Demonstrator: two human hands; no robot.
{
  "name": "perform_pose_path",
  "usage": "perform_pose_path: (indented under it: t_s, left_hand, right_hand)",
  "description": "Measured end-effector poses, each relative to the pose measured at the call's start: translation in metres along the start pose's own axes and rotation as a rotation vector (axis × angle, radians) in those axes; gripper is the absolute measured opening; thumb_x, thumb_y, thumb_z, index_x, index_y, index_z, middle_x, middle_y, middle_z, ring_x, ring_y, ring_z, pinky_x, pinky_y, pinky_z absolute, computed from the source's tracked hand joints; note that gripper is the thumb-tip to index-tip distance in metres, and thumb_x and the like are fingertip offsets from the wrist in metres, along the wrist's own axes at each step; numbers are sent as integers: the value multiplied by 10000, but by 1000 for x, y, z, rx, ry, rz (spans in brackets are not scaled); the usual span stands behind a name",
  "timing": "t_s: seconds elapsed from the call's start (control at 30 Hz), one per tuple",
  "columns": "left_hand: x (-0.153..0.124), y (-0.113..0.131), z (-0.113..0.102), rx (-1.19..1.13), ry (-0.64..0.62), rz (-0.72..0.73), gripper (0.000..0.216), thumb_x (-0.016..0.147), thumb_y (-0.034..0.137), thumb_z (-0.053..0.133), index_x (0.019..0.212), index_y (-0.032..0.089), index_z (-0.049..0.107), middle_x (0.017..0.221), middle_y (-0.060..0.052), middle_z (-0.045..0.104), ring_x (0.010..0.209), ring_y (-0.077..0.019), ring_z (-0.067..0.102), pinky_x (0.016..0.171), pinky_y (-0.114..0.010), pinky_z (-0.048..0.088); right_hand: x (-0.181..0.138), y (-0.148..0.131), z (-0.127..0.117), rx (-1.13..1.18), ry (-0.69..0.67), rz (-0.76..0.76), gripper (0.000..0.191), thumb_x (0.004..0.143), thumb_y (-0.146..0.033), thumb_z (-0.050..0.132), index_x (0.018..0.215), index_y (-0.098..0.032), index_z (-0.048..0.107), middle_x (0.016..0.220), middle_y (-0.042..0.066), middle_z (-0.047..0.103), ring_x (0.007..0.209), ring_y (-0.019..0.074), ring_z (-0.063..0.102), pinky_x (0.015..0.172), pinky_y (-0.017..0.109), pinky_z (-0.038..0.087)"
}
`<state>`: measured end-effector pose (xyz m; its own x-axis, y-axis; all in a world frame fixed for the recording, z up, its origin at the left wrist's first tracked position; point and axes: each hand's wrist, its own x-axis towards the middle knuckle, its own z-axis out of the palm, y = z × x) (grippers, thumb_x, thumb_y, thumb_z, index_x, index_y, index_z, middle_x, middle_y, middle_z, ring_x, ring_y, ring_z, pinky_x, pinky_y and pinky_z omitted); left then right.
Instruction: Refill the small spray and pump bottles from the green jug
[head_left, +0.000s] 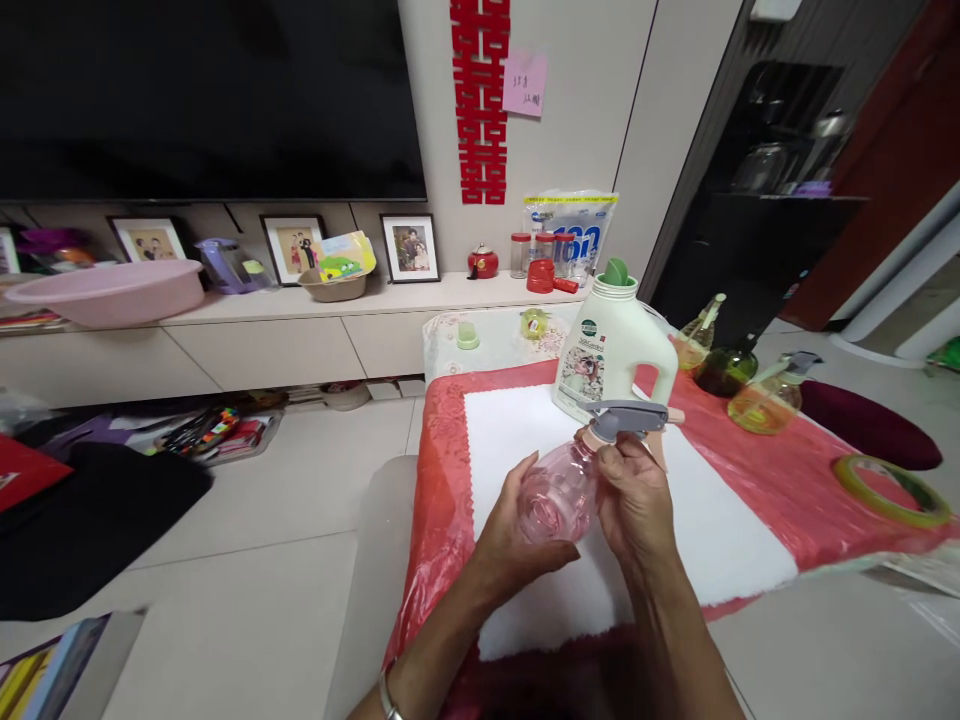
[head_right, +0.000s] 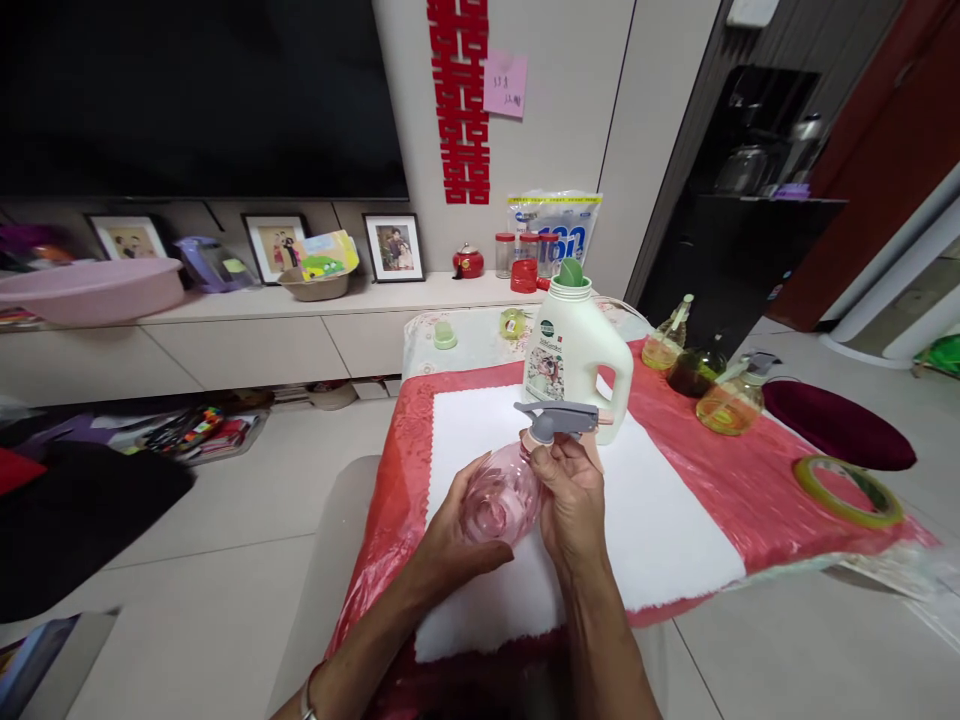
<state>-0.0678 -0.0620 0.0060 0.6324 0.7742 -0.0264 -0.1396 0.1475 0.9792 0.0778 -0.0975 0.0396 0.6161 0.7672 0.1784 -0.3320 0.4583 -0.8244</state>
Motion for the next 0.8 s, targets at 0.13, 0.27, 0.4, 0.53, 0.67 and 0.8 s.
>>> perform_pose_path:
  t_s: [0.13, 0.27, 0.4, 0.53, 0.67, 0.8]
  left_hand:
    - [0, 9, 1, -218, -95, 1, 918, 606, 330, 904, 1410, 223, 474, 1309, -124, 639, 1161, -303, 634, 978, -401, 499]
    - [1, 2, -2, -358, -195, -16, 761, 641, 432, 898, 1299, 184, 605, 1167, -111, 688, 1031, -251, 656, 901, -343, 498]
    - [-2, -3, -1, -501, -245, -152, 705, 649, 524, 881, 1218, 173, 659, 1123, -118, 683, 867, -215, 673, 762, -340, 537]
    - [-4, 4, 2, -551, -282, -241, 640, 690, 566, 835, 1175, 183, 670, 1109, -119, 685, 769, -222, 698, 683, -404, 591]
    - [-4, 4, 1, -572, -295, -271, 658, 701, 612, 807, 1175, 181, 659, 1078, -115, 696, 689, -218, 715, 636, -392, 595]
    - [-5, 1, -1, -578, -268, -252, 696, 667, 633, 826, 1169, 183, 656, 1091, -108, 683, 728, -224, 717, 655, -406, 602]
  right_hand:
    - [9, -15, 0, 57, -60, 84, 409, 699, -476, 879, 989, -225, 739, 1034, 51, 701, 903, 178, 656, 912, 360, 550]
    - [16, -22, 3, 91, -164, 160, 443, 740, -543, 832, 1034, -224, 746, 1128, 75, 688, 980, 220, 661, 982, 421, 534]
    - [20, -22, 4, 93, -257, 216, 453, 767, -552, 805, 1061, -212, 742, 1086, 96, 695, 1020, 250, 657, 1008, 461, 519]
    - [22, -21, 4, 67, -302, 255, 526, 774, -619, 768, 1049, -172, 732, 1028, 123, 696, 1028, 269, 657, 987, 469, 533]
    - [23, -21, 5, 77, -309, 257, 520, 701, -584, 839, 994, -173, 714, 1016, 110, 686, 1003, 261, 657, 985, 469, 541]
    - [22, -23, 6, 101, -322, 243, 457, 692, -498, 875, 978, -180, 714, 959, 76, 660, 946, 231, 654, 1007, 485, 535]
